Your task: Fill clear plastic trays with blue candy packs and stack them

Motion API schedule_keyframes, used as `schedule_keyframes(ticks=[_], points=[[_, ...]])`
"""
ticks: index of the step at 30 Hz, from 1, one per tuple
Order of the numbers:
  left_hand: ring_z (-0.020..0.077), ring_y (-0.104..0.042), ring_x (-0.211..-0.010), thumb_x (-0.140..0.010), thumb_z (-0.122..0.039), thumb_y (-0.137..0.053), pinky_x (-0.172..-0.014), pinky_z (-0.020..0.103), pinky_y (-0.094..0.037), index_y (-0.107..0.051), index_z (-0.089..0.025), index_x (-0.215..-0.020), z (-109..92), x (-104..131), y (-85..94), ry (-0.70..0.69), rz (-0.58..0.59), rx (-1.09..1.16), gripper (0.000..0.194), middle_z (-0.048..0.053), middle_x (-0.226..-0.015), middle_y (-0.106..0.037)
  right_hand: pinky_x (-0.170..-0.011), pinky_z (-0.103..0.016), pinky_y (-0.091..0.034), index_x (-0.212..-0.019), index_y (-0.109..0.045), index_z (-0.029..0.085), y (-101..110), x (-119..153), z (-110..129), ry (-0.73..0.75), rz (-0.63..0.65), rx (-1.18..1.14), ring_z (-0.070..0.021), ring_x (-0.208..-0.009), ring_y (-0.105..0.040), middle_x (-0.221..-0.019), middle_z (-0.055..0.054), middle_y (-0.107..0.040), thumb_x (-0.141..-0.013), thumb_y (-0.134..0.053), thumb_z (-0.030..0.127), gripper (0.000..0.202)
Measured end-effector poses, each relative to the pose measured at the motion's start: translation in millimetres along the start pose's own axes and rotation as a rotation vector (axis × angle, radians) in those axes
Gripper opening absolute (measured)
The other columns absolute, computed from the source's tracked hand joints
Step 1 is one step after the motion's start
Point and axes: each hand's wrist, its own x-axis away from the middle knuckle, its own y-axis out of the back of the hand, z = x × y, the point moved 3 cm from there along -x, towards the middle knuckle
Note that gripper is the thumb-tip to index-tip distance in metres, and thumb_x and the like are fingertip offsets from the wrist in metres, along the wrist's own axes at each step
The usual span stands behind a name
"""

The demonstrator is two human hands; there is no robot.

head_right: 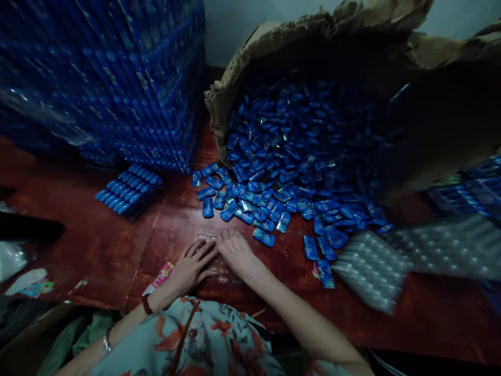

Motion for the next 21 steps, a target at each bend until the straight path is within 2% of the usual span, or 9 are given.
schedule_keyframes(ticks=[3, 5, 6, 9, 11, 14, 16, 18, 21], points=[[0.0284, -0.037, -0.125, -0.087, -0.047, -0.047, -0.100, 0.046, -0.033, -0.039, -0.030, -0.136, 4, -1, 13.8, 0.001, -0.004, 0.107, 0.052, 0.008, -0.137, -0.046, -0.070, -0.032, -0.044, -0.099, -0.062, 0.019, 5, -2, -8, 0.087, 0.046, -0.093, -0.0220, -0.082, -0.061, -0.090, -0.009, -0.066, -0.087, -0.047, 0.016, 0.019], [0.0243, -0.042, -0.120, -0.092, -0.037, -0.042, -0.098, 0.044, -0.035, -0.044, -0.030, -0.132, 16, -8, 28.9, 0.017, -0.072, 0.203, 0.041, 0.008, -0.131, -0.050, -0.069, -0.029, -0.043, -0.103, -0.061, 0.023, 11, -3, -22, 0.121, 0.025, -0.184, -0.0191, -0.081, -0.061, -0.091, -0.006, -0.066, -0.090, -0.045, 0.023, 0.021], [0.0226, -0.044, -0.117, -0.093, -0.032, -0.039, -0.097, 0.042, -0.036, -0.048, -0.028, -0.129, 24, -14, 37.1, 0.028, -0.125, 0.243, 0.037, 0.008, -0.127, -0.052, -0.070, -0.028, -0.043, -0.106, -0.061, 0.024, 14, -5, -30, 0.109, -0.006, -0.195, -0.0183, -0.083, -0.060, -0.093, -0.005, -0.066, -0.091, -0.044, 0.022, 0.023], [0.0218, -0.048, -0.110, -0.092, -0.023, -0.038, -0.095, 0.040, -0.039, -0.055, -0.023, -0.119, 50, -45, 55.4, 0.041, -0.243, 0.266, 0.032, 0.010, -0.119, -0.053, -0.077, -0.031, -0.042, -0.115, -0.057, 0.024, 17, -23, -50, 0.042, -0.116, -0.063, -0.0206, -0.094, -0.055, -0.102, -0.007, -0.063, -0.084, -0.043, 0.006, 0.038], [0.0247, -0.047, -0.111, -0.087, -0.022, -0.046, -0.093, 0.041, -0.041, -0.053, -0.022, -0.121, 61, -71, 58.3, 0.017, -0.203, 0.191, 0.034, 0.011, -0.122, -0.050, -0.080, -0.035, -0.041, -0.117, -0.055, 0.022, 11, -40, -54, 0.081, -0.122, 0.057, -0.0232, -0.099, -0.051, -0.108, -0.009, -0.060, -0.079, -0.043, 0.000, 0.046], [0.0294, -0.046, -0.111, -0.079, -0.019, -0.055, -0.093, 0.043, -0.042, -0.051, -0.018, -0.123, 66, -105, 54.8, -0.006, -0.091, 0.085, 0.044, 0.014, -0.124, -0.048, -0.082, -0.039, -0.041, -0.115, -0.056, 0.021, -2, -63, -53, 0.159, -0.086, 0.135, -0.0247, -0.101, -0.050, -0.108, -0.011, -0.060, -0.080, -0.041, 0.002, 0.042], [0.0304, -0.049, -0.109, -0.078, -0.015, -0.055, -0.092, 0.042, -0.043, -0.053, -0.015, -0.119, 68, -118, 53.2, 0.017, -0.066, 0.101, 0.041, 0.016, -0.122, -0.050, -0.083, -0.039, -0.041, -0.113, -0.056, 0.019, -8, -68, -54, 0.166, -0.066, 0.109, -0.0245, -0.101, -0.051, -0.106, -0.011, -0.060, -0.081, -0.042, 0.005, 0.038], [0.0292, -0.052, -0.107, -0.080, -0.016, -0.052, -0.091, 0.041, -0.044, -0.054, -0.015, -0.116, 73, -121, 54.4, 0.048, -0.086, 0.209, 0.036, 0.016, -0.120, -0.053, -0.084, -0.037, -0.042, -0.118, -0.053, 0.017, -12, -63, -56, 0.151, -0.060, 0.003, -0.0237, -0.101, -0.053, -0.108, -0.012, -0.059, -0.080, -0.043, 0.007, 0.041], [0.0227, -0.059, -0.099, -0.087, -0.027, -0.048, -0.088, 0.036, -0.047, -0.049, -0.018, -0.122, 88, -111, 59.4, 0.130, -0.214, 0.563, 0.037, 0.011, -0.115, -0.058, -0.083, -0.034, -0.044, -0.133, -0.038, 0.015, -15, -43, -64, 0.035, -0.140, -0.299, -0.0221, -0.098, -0.057, -0.113, -0.012, -0.059, -0.084, -0.043, 0.016, 0.049]])
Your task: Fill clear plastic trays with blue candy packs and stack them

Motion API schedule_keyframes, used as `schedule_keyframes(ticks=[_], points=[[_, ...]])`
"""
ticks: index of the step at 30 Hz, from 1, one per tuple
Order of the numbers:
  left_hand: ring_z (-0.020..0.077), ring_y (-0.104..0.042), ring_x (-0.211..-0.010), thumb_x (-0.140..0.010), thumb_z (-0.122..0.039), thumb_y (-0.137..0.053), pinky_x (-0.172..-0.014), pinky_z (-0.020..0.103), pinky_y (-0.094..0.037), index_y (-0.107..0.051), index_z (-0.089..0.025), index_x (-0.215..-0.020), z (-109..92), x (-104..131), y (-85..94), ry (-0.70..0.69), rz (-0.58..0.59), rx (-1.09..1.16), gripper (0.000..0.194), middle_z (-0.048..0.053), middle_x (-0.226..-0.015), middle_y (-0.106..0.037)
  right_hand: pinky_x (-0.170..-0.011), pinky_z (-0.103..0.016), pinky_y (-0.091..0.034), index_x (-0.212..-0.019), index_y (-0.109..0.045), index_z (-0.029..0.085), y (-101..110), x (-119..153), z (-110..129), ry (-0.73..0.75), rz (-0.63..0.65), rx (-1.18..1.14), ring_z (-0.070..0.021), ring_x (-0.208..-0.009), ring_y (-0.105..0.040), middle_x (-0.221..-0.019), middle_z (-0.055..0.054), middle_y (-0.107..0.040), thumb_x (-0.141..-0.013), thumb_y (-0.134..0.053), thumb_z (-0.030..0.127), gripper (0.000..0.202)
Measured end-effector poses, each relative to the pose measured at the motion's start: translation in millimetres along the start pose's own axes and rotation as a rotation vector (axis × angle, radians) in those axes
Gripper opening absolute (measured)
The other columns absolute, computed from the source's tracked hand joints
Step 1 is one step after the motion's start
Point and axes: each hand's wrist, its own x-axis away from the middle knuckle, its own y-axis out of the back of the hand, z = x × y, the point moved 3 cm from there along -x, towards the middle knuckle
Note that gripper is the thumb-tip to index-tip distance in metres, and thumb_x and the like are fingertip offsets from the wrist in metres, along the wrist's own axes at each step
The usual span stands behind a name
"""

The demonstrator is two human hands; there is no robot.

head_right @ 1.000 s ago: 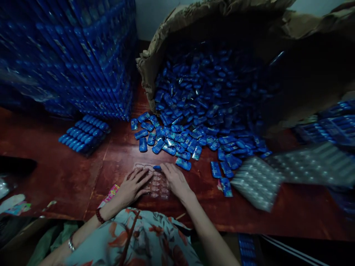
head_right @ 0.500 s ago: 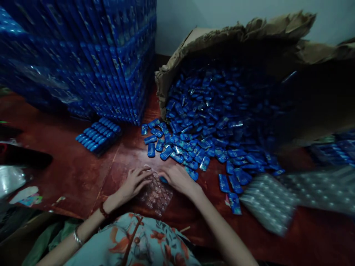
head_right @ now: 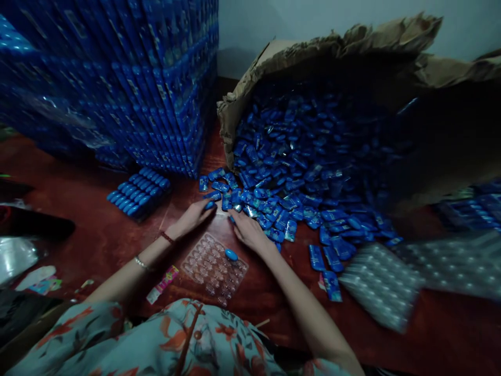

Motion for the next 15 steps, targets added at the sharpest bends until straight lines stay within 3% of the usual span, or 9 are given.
schedule_keyframes(ticks=[3, 7, 10, 12, 15], points=[[0.0171, -0.064, -0.079, -0.088, -0.041, -0.046, -0.073, 0.032, -0.053, -0.038, -0.018, -0.131, 13, 17, 10.1, 0.168, -0.136, 0.453, 0.048, 0.007, -0.099, -0.064, -0.069, -0.032, -0.047, -0.133, -0.037, 0.017, -2, 26, -12, -0.280, -0.163, -0.283, -0.0195, -0.071, -0.060, -0.087, -0.005, -0.065, -0.088, -0.041, 0.033, 0.049], [0.0157, -0.064, -0.072, -0.085, -0.042, -0.050, -0.064, 0.028, -0.053, -0.040, -0.014, -0.128, 18, 43, 3.4, 0.299, -0.079, 0.765, 0.052, 0.005, -0.084, -0.063, -0.058, -0.030, -0.046, -0.124, -0.049, 0.019, -10, 52, -21, -0.517, -0.293, -0.432, -0.0158, -0.048, -0.052, -0.061, 0.002, -0.058, -0.085, -0.046, 0.043, 0.046], [0.0161, -0.064, -0.077, -0.084, -0.037, -0.053, -0.071, 0.031, -0.054, -0.037, -0.015, -0.132, 20, 57, -1.2, 0.305, -0.052, 0.684, 0.056, 0.005, -0.089, -0.063, -0.055, -0.030, -0.047, -0.124, -0.049, 0.020, -16, 62, -25, -0.571, -0.327, -0.569, -0.0161, -0.048, -0.054, -0.059, 0.002, -0.059, -0.082, -0.049, 0.043, 0.048], [0.0182, -0.063, -0.089, -0.082, -0.033, -0.055, -0.082, 0.035, -0.052, -0.039, -0.017, -0.132, 23, 62, 0.0, 0.224, -0.056, 0.510, 0.055, 0.008, -0.102, -0.062, -0.055, -0.030, -0.049, -0.124, -0.047, 0.021, -19, 67, -26, -0.615, -0.349, -0.736, -0.0177, -0.053, -0.060, -0.063, 0.001, -0.062, -0.080, -0.054, 0.044, 0.051], [0.0211, -0.057, -0.105, -0.085, -0.026, -0.051, -0.094, 0.039, -0.045, -0.053, -0.018, -0.121, 27, 67, 6.5, 0.043, -0.062, 0.170, 0.038, 0.009, -0.114, -0.058, -0.059, -0.032, -0.053, -0.120, -0.047, 0.022, -18, 78, -24, -0.666, -0.406, -1.007, -0.0195, -0.061, -0.064, -0.070, 0.000, -0.065, -0.074, -0.060, 0.046, 0.053]])
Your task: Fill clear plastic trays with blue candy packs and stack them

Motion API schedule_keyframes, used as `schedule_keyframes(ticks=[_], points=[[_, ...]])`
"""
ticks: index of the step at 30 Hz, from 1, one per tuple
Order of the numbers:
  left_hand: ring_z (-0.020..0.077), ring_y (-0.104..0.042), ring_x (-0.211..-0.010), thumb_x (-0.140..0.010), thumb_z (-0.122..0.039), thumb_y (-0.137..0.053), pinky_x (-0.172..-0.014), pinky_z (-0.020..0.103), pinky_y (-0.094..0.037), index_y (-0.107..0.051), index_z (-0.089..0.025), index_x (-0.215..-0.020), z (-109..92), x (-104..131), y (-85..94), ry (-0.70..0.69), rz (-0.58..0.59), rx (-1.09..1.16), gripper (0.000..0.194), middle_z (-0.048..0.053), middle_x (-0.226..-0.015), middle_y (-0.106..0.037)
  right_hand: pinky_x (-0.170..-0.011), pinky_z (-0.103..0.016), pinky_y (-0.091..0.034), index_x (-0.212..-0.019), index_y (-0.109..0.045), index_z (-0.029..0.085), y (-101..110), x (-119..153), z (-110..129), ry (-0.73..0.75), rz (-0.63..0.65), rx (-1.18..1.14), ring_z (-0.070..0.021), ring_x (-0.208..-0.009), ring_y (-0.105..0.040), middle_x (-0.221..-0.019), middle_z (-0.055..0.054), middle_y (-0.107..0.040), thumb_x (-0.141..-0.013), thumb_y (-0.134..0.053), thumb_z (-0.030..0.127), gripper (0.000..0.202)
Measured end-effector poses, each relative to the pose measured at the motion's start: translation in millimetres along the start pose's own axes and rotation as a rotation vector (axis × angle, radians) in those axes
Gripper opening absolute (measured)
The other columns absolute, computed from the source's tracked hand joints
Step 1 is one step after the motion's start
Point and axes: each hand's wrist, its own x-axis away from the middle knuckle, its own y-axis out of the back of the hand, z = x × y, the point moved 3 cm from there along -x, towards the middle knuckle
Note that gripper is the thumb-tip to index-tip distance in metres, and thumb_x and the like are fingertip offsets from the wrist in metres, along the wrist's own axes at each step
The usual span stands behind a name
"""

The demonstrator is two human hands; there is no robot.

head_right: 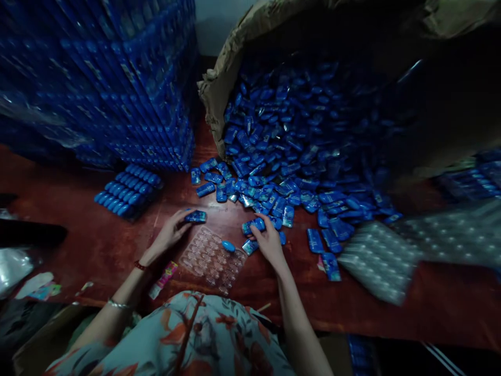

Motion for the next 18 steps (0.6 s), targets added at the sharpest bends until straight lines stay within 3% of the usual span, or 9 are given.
schedule_keyframes(ticks=[3, 7, 12, 15, 18], points=[[0.0204, -0.058, -0.101, -0.090, -0.021, -0.042, -0.089, 0.038, -0.048, -0.054, -0.020, -0.120, -4, 7, 9.5, -0.110, -0.001, -0.259, 0.033, 0.009, -0.110, -0.059, -0.057, -0.031, -0.053, -0.110, -0.050, 0.022, 7, 20, 3, -0.031, -0.055, -0.149, -0.0168, -0.058, -0.062, -0.071, 0.002, -0.062, -0.071, -0.064, 0.047, 0.048], [0.0204, -0.060, -0.093, -0.091, -0.026, -0.043, -0.081, 0.035, -0.052, -0.053, -0.020, -0.117, -31, 19, 14.7, -0.201, 0.005, -0.461, 0.029, 0.010, -0.109, -0.058, -0.043, -0.022, -0.045, -0.099, -0.053, 0.022, 5, 56, 1, -0.068, -0.039, -0.246, -0.0105, -0.052, -0.054, -0.071, 0.003, -0.056, -0.073, -0.065, 0.045, 0.037], [0.0170, -0.059, -0.093, -0.092, -0.022, -0.040, -0.077, 0.028, -0.051, -0.050, -0.020, -0.116, -64, 31, -13.5, -0.282, 0.180, -0.511, 0.026, 0.010, -0.113, -0.053, -0.038, -0.019, -0.037, -0.099, -0.049, 0.022, -30, 85, -22, -0.163, 0.164, -0.195, -0.0087, -0.045, -0.053, -0.068, 0.005, -0.056, -0.075, -0.062, 0.048, 0.037], [0.0176, -0.057, -0.091, -0.092, -0.015, -0.038, -0.079, 0.030, -0.050, -0.050, -0.019, -0.112, -63, 31, -33.3, -0.298, 0.268, -0.571, 0.024, 0.008, -0.104, -0.056, -0.040, -0.020, -0.039, -0.101, -0.049, 0.022, -43, 85, -30, -0.119, 0.131, -0.086, -0.0100, -0.047, -0.055, -0.069, 0.005, -0.057, -0.078, -0.057, 0.048, 0.035], [0.0180, -0.055, -0.088, -0.090, -0.010, -0.037, -0.077, 0.031, -0.049, -0.052, -0.017, -0.107, -59, 27, -41.0, -0.277, 0.299, -0.647, 0.023, 0.007, -0.098, -0.055, -0.050, -0.023, -0.043, -0.105, -0.050, 0.022, -44, 76, -26, -0.037, 0.108, 0.085, -0.0117, -0.049, -0.056, -0.061, 0.006, -0.056, -0.083, -0.052, 0.044, 0.031]])
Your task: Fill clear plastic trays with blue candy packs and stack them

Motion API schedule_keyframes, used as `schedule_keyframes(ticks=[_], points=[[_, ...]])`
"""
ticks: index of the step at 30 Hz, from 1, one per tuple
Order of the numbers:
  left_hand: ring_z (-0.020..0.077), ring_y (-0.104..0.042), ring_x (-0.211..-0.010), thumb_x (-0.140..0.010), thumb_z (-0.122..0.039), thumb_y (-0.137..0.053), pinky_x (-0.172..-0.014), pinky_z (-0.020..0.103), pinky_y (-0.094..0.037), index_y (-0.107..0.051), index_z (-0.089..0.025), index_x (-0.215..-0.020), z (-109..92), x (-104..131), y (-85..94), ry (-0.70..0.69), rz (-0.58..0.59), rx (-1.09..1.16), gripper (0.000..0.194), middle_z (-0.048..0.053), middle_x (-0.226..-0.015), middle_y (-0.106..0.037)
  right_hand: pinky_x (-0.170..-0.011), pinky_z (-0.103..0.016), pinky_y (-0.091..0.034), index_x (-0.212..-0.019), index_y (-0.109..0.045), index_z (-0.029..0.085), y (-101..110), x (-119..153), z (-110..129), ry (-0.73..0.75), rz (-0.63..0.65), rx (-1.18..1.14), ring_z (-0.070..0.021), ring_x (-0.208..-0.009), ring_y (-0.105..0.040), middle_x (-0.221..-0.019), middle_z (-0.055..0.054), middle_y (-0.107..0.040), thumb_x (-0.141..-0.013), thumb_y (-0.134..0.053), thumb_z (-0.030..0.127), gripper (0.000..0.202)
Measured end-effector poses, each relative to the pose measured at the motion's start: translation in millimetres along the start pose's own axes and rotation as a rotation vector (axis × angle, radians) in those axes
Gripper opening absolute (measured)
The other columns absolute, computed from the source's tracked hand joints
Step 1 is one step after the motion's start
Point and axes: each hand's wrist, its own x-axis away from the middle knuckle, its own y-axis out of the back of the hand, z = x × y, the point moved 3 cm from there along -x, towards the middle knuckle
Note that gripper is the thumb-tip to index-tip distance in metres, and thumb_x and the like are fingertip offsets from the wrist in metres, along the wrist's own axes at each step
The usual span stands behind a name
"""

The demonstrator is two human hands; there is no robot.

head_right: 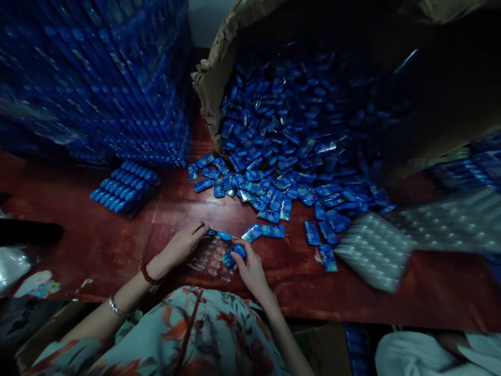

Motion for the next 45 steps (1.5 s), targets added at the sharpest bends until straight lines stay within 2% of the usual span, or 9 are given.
schedule_keyframes(ticks=[5, 11, 16, 20, 26, 31, 34, 39, 45], points=[[0.0208, -0.055, -0.089, -0.086, -0.003, -0.037, -0.075, 0.033, -0.049, -0.051, -0.014, -0.106, -8, -13, 13.0, 0.065, 0.125, -0.124, 0.026, 0.010, -0.100, -0.054, -0.060, -0.027, -0.046, -0.110, -0.051, 0.022, 7, -13, 15, 0.093, 0.051, 0.215, -0.0146, -0.050, -0.056, -0.053, 0.007, -0.051, -0.086, -0.046, 0.038, 0.029], [0.0257, -0.054, -0.091, -0.081, 0.000, -0.040, -0.075, 0.037, -0.048, -0.054, -0.010, -0.101, -16, -41, 18.0, 0.064, 0.267, -0.253, 0.026, 0.014, -0.102, -0.055, -0.060, -0.026, -0.044, -0.110, -0.050, 0.022, 1, -22, 18, 0.147, 0.023, 0.258, -0.0154, -0.056, -0.057, -0.064, 0.003, -0.058, -0.087, -0.044, 0.036, 0.027], [0.0231, -0.055, -0.093, -0.087, -0.009, -0.043, -0.079, 0.034, -0.047, -0.053, -0.014, -0.109, 1, -48, 18.1, 0.006, 0.165, -0.059, 0.025, 0.011, -0.104, -0.056, -0.056, -0.025, -0.044, -0.109, -0.047, 0.022, 0, -26, 12, 0.114, -0.092, 0.116, -0.0132, -0.053, -0.055, -0.067, 0.004, -0.057, -0.083, -0.052, 0.037, 0.031], [0.0227, -0.054, -0.102, -0.087, -0.034, -0.052, -0.086, 0.035, -0.046, -0.039, -0.020, -0.131, 23, -38, 29.9, -0.003, -0.013, 0.248, 0.048, 0.010, -0.116, -0.054, -0.050, -0.023, -0.043, -0.100, -0.047, 0.023, 12, -21, 8, 0.083, -0.198, -0.174, -0.0105, -0.048, -0.053, -0.065, 0.006, -0.054, -0.079, -0.056, 0.040, 0.029], [0.0180, -0.059, -0.086, -0.092, -0.033, -0.043, -0.081, 0.031, -0.047, -0.061, -0.015, -0.103, 69, -59, 41.0, 0.281, -0.359, 0.328, 0.028, 0.008, -0.098, -0.061, -0.049, -0.024, -0.044, -0.108, -0.043, 0.022, 43, -17, 5, 0.015, -0.314, -0.227, -0.0118, -0.048, -0.054, -0.062, 0.007, -0.054, -0.075, -0.060, 0.047, 0.045], [0.0297, -0.054, -0.101, -0.083, -0.030, -0.057, -0.084, 0.040, -0.044, -0.059, -0.013, -0.106, 81, -106, 31.3, 0.416, -0.248, -0.029, 0.029, 0.016, -0.108, -0.058, -0.044, -0.022, -0.036, -0.107, -0.051, 0.021, 49, -15, 8, 0.028, -0.293, 0.188, -0.0088, -0.044, -0.042, -0.061, 0.006, -0.051, -0.078, -0.057, 0.050, 0.041], [0.0327, -0.052, -0.106, -0.085, -0.023, -0.052, -0.088, 0.044, -0.041, -0.058, -0.009, -0.102, 80, -120, 24.6, 0.404, -0.182, -0.061, 0.023, 0.019, -0.107, -0.059, -0.043, -0.022, -0.035, -0.099, -0.052, 0.020, 53, -7, 11, 0.030, -0.328, 0.167, -0.0091, -0.044, -0.041, -0.059, 0.006, -0.049, -0.080, -0.053, 0.051, 0.037], [0.0232, -0.059, -0.098, -0.091, -0.020, -0.038, -0.085, 0.035, -0.045, -0.048, -0.012, -0.121, 87, -98, 21.9, 0.337, -0.171, 0.122, 0.033, 0.014, -0.111, -0.061, -0.057, -0.025, -0.048, -0.112, -0.043, 0.020, 37, 1, 24, 0.097, -0.168, 0.039, -0.0135, -0.059, -0.058, -0.073, 0.000, -0.061, -0.087, -0.047, 0.043, 0.035], [0.0175, -0.059, -0.098, -0.083, -0.033, -0.054, -0.087, 0.031, -0.047, -0.050, -0.016, -0.119, 81, -23, 32.1, 0.394, -0.472, 0.714, 0.040, 0.008, -0.112, -0.060, -0.084, -0.032, -0.048, -0.111, -0.052, 0.021, 6, -13, 48, 0.432, -0.094, 0.478, -0.0190, -0.095, -0.061, -0.102, -0.007, -0.063, -0.090, -0.043, 0.025, 0.023]])
